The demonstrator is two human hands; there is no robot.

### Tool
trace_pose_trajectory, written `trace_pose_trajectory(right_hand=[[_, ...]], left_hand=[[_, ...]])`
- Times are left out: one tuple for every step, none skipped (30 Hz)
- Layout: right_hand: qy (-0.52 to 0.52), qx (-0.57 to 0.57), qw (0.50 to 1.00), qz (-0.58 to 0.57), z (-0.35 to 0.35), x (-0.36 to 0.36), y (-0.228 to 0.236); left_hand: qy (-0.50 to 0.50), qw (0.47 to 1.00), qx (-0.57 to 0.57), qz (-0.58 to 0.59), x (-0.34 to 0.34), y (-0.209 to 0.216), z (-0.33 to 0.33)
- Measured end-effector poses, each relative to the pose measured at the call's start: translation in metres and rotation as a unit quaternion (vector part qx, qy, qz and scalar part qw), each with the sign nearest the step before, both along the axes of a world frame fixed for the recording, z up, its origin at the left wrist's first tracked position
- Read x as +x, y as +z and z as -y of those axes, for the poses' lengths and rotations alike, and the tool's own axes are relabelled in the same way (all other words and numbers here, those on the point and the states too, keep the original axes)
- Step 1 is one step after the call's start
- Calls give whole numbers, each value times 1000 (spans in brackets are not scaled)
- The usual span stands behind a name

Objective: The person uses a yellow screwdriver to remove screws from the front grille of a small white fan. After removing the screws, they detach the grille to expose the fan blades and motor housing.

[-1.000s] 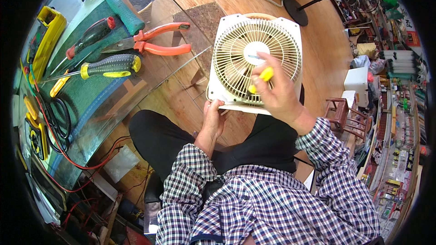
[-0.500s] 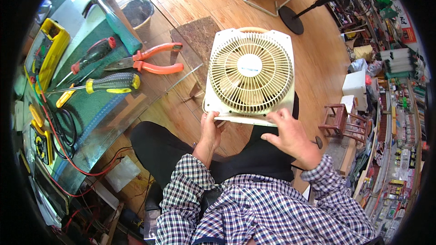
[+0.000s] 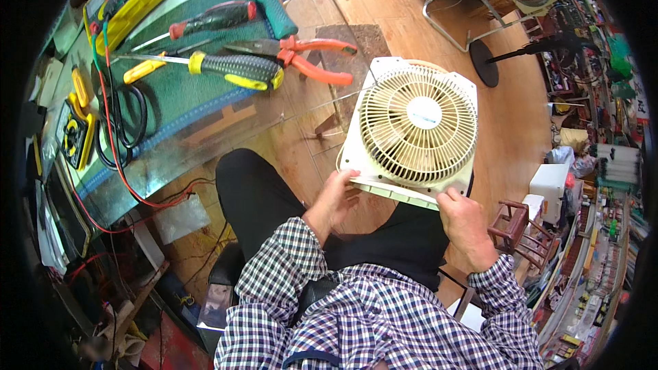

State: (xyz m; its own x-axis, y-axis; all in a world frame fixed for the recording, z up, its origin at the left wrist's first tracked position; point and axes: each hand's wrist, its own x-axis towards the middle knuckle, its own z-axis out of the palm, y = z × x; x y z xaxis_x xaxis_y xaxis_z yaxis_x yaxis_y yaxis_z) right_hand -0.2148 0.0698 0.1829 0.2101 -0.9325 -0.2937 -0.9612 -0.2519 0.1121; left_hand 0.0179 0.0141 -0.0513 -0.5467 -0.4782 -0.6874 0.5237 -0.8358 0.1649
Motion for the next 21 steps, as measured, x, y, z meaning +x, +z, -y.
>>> trace_pose_trajectory(right_hand=[[5,1,1000,-1,0,0,1],[10,1,1000,8,0,0,1],[12,4,1000,14,-1,2,3],[15,7,1000,20,-1,3,5],[14,13,1000,25,-2,5,8],[13,18,999,25,-3,5,9],[12,23,999,26,-3,5,11],[7,28,999,21,-7,2,14],[7,31,999,18,-9,1,16],[15,37,999,18,-7,1,17],[23,41,999,19,-6,3,19],[23,39,999,19,-7,2,19],[25,37,999,18,-7,2,20],[28,33,999,18,-6,-3,20],[28,21,999,18,-5,-5,22],[27,9,999,18,-4,-8,22],[27,-2,999,18,-3,-9,23],[24,-7,999,22,-3,-11,24],[26,-11,999,23,-2,-15,25],[28,-15,999,24,-1,-17,25],[28,-19,999,25,-2,-20,26]], left_hand=[[15,1000,4,-2,2,-14,3],[33,999,-4,12,6,-28,5],[54,997,-34,53,6,-37,11],[75,990,-63,98,8,-41,19],[72,981,-72,164,6,-46,32],[48,981,-79,171,4,-41,49],[26,980,-85,177,3,-36,65],[-19,988,-87,123,2,-18,83],[-60,992,-88,69,-2,-10,96],[-60,992,-103,43,-4,-20,102],[-60,991,-118,17,-6,-30,105],[-69,988,-135,-11,-11,-33,106],[-71,990,-117,-27,-16,-36,103],[-73,991,-99,-43,-20,-39,100],[-78,992,-84,-60,-24,-35,100],[-70,991,-103,-41,-27,-30,96],[-70,992,-104,-29,-27,-28,94],[-68,992,-105,-16,-27,-27,92],[-66,992,-107,-3,-27,-26,89],[-53,992,-113,8,-26,-24,84],[-33,993,-113,-3,-26,-19,79]])
